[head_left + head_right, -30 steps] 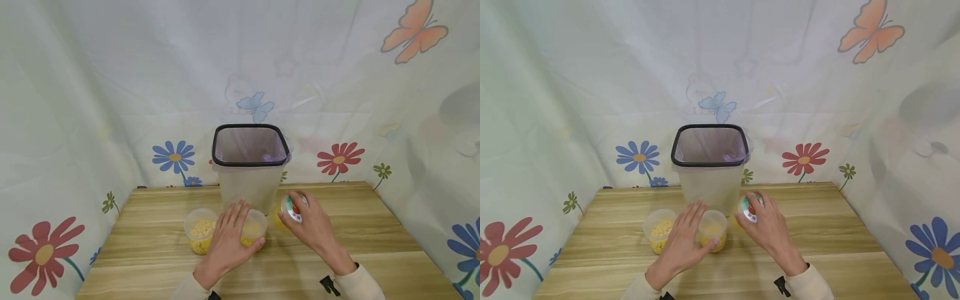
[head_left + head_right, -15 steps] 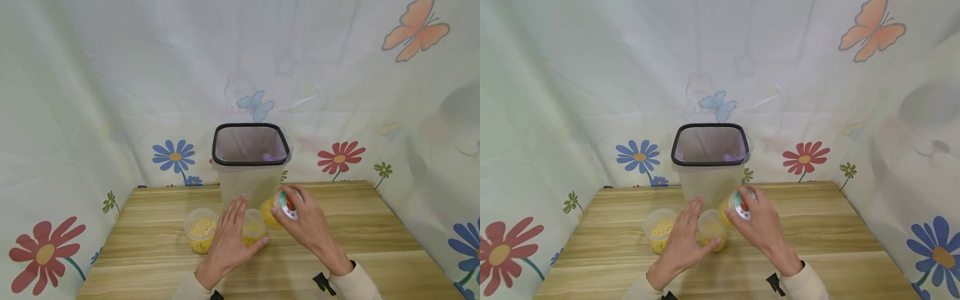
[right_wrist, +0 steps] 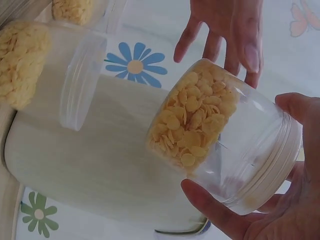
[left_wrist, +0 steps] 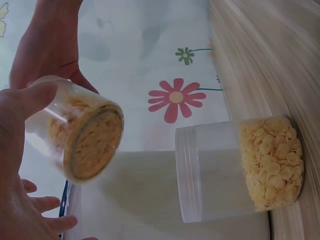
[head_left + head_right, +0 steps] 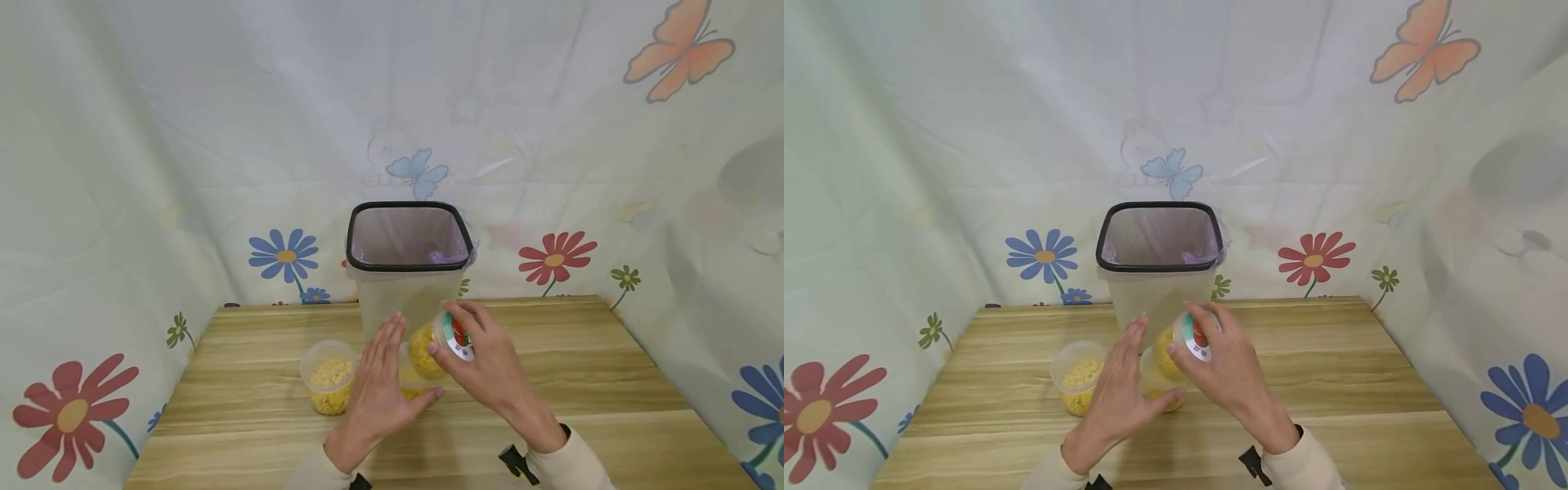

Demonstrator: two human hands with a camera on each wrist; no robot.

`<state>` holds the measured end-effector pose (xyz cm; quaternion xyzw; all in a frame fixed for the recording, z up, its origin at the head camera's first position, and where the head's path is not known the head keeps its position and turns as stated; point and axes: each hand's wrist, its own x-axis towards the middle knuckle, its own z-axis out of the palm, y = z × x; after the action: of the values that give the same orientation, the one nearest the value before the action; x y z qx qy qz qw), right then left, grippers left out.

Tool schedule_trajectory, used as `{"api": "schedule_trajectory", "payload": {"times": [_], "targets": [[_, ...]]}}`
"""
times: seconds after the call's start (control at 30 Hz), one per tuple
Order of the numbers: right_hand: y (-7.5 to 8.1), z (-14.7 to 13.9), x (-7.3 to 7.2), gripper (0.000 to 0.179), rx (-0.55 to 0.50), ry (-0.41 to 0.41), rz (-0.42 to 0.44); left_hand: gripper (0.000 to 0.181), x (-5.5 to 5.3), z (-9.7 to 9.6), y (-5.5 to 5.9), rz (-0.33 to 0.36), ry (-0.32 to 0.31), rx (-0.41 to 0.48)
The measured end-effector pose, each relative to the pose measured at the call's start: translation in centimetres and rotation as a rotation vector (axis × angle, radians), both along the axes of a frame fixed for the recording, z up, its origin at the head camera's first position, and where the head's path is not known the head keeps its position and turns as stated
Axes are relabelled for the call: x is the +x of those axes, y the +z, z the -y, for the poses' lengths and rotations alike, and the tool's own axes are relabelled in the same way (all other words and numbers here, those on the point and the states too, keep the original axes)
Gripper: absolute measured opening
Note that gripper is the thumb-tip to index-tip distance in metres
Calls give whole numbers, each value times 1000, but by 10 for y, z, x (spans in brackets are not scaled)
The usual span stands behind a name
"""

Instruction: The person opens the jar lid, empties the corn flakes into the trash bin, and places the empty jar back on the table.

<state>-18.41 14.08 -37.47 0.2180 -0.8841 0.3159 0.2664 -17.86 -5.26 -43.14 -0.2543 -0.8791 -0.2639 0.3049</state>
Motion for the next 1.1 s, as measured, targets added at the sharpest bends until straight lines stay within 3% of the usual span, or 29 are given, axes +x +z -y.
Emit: {"api": "schedule_trajectory", "payload": {"times": [0.27, 0.7, 1.1], "targets": [[1, 12, 3, 61, -8, 42, 7, 118, -1, -4, 4, -73, -2, 38], [-1, 29, 9, 61, -34, 85, -12, 117, 0, -9, 5, -93, 32, 44], [-4, 39, 11, 59, -54, 82, -30, 104, -1, -8, 4, -90, 40, 139]]}}
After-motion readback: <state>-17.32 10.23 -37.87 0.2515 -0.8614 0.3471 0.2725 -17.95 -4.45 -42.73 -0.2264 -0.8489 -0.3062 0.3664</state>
